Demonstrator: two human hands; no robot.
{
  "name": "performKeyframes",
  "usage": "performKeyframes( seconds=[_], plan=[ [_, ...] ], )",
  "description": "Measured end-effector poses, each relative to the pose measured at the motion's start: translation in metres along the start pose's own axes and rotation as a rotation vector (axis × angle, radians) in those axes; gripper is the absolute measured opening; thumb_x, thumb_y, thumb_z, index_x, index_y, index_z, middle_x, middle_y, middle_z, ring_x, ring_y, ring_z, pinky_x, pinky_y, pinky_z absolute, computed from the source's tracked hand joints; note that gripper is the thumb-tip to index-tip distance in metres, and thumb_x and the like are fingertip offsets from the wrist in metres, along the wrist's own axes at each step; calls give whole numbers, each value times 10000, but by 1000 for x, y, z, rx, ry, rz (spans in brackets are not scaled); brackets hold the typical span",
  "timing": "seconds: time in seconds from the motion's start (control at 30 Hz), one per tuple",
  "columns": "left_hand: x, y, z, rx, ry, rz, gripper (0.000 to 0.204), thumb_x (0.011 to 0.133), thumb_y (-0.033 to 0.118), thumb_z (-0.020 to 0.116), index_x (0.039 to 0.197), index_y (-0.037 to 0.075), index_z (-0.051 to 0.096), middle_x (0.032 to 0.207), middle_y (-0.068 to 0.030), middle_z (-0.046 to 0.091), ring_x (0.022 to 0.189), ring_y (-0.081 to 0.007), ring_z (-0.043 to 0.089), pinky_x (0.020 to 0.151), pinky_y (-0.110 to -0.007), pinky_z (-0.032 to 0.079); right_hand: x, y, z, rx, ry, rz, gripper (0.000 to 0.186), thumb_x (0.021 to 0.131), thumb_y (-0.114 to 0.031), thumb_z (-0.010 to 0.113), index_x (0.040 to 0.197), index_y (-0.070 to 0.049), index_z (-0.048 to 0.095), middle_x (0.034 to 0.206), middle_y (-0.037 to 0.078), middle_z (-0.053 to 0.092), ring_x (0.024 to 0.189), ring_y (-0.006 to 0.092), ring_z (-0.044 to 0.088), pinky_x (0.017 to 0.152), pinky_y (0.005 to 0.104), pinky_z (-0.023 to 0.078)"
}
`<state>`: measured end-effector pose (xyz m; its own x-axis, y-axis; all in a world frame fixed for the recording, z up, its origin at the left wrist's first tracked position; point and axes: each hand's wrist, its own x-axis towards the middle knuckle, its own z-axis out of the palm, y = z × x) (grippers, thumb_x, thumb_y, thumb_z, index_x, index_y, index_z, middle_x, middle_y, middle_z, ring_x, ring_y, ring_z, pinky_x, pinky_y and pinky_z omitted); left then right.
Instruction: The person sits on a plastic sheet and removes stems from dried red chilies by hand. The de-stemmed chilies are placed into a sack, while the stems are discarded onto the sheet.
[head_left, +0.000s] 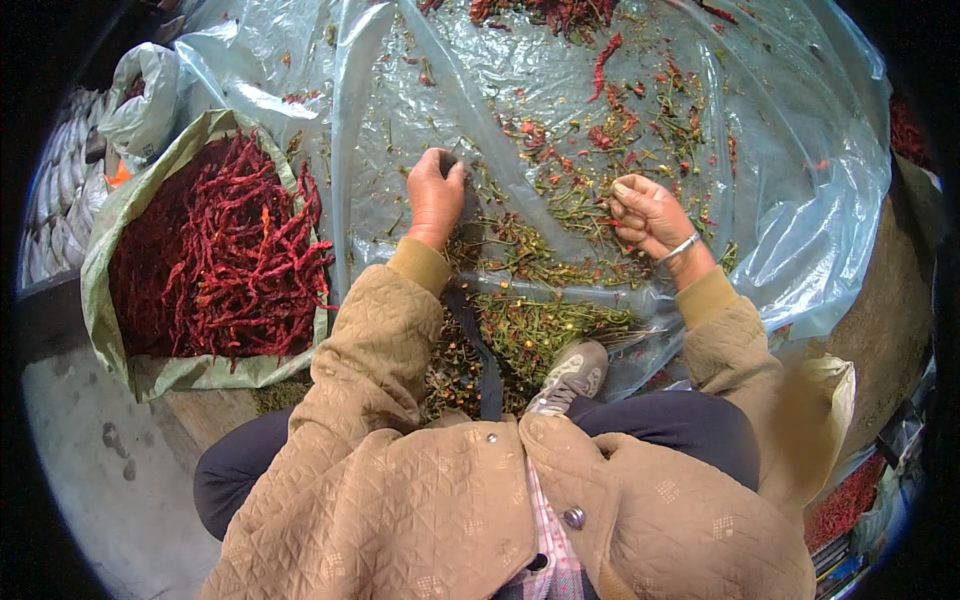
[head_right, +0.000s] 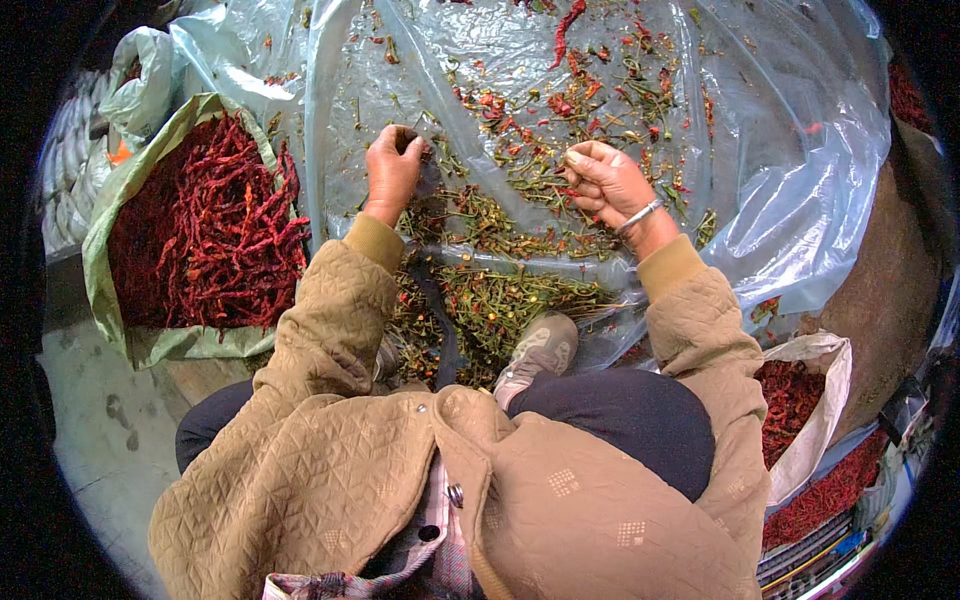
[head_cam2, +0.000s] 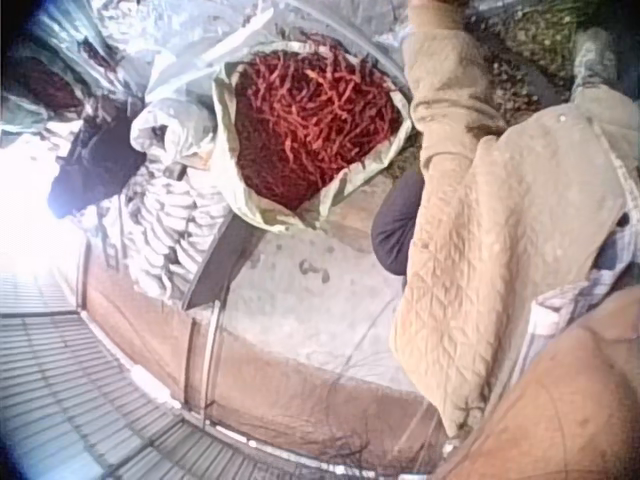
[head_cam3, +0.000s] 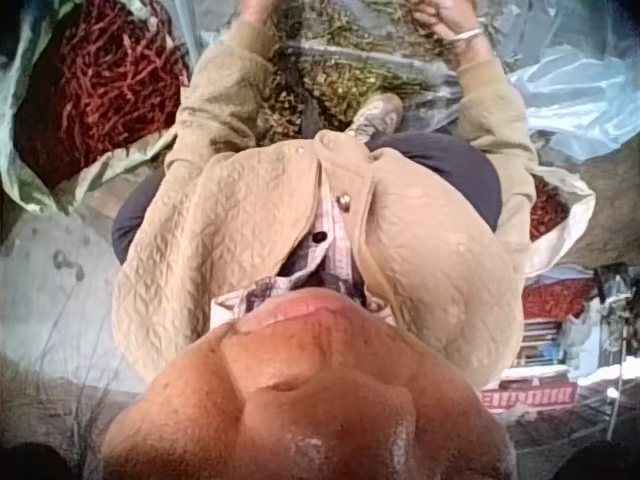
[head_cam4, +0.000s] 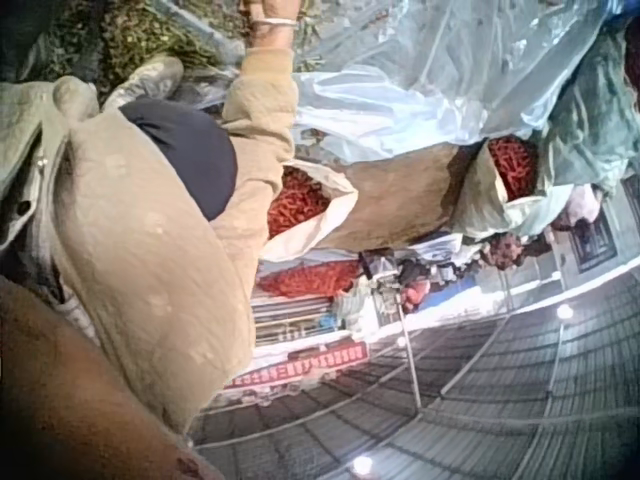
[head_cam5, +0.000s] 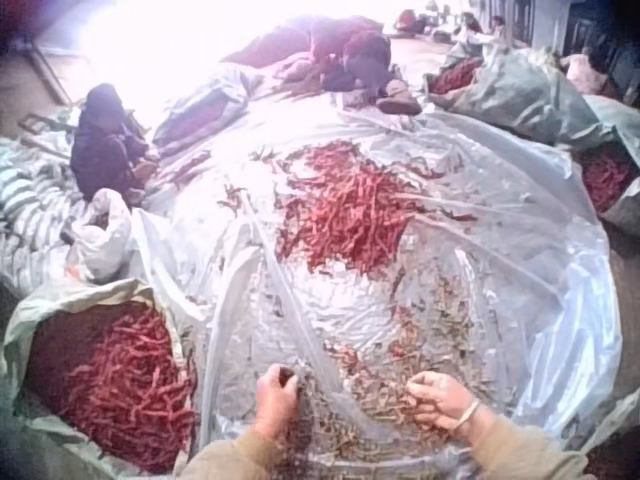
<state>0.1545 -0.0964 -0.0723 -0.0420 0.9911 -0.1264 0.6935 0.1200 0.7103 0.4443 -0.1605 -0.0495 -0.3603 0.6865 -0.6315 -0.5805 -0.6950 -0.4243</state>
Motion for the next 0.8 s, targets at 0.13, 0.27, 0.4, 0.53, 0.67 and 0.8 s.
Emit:
performKeyframes(
  seconds=[0.13,0.27,0.4,0.53,0.67,0.8],
  plan=[
    [-2,-22,-4,371,78,231,187,664,107,650,768,-16,555,682,-163,561,638,-271,552,618,-335,448,9,-21,7,-120,41,-87,105,829,-127,549,884,-50,503,673,12,513,446,26,339,370,156,265],
    [3,-2,-15,-188,-144,-171,122,744,90,629,779,-4,560,656,-27,572,603,-89,504,571,-241,429,32,-50,2,-677,321,-291,167,780,-182,612,823,-35,544,681,17,542,518,66,462,423,213,363],
    [10,30,-9,-398,-186,-125,89,764,81,614,771,3,572,660,2,565,583,-58,490,519,-211,411,75,-42,-1,-1645,380,-762,246,715,-235,638,834,-49,529,823,131,557,733,325,550,642,401,452],
    [18,75,-8,-661,-272,-224,82,754,84,625,783,21,583,636,8,546,509,-49,462,435,-198,370,82,-41,-1,-1522,370,-717,191,744,-174,603,856,-52,508,820,133,548,685,319,548,603,392,450],
    [17,118,13,-728,-299,-106,72,780,93,610,818,39,583,623,21,523,500,-42,438,432,-178,336,50,-44,14,-361,243,-264,138,791,-101,541,920,-59,510,723,59,577,579,164,541,497,276,418],
    [0,158,53,-684,-538,122,162,789,81,602,940,22,608,763,-5,598,617,-53,521,522,-186,429,25,-19,8,300,6,-184,181,882,-227,448,953,-77,520,775,31,572,550,115,479,471,241,374]
  ],
)
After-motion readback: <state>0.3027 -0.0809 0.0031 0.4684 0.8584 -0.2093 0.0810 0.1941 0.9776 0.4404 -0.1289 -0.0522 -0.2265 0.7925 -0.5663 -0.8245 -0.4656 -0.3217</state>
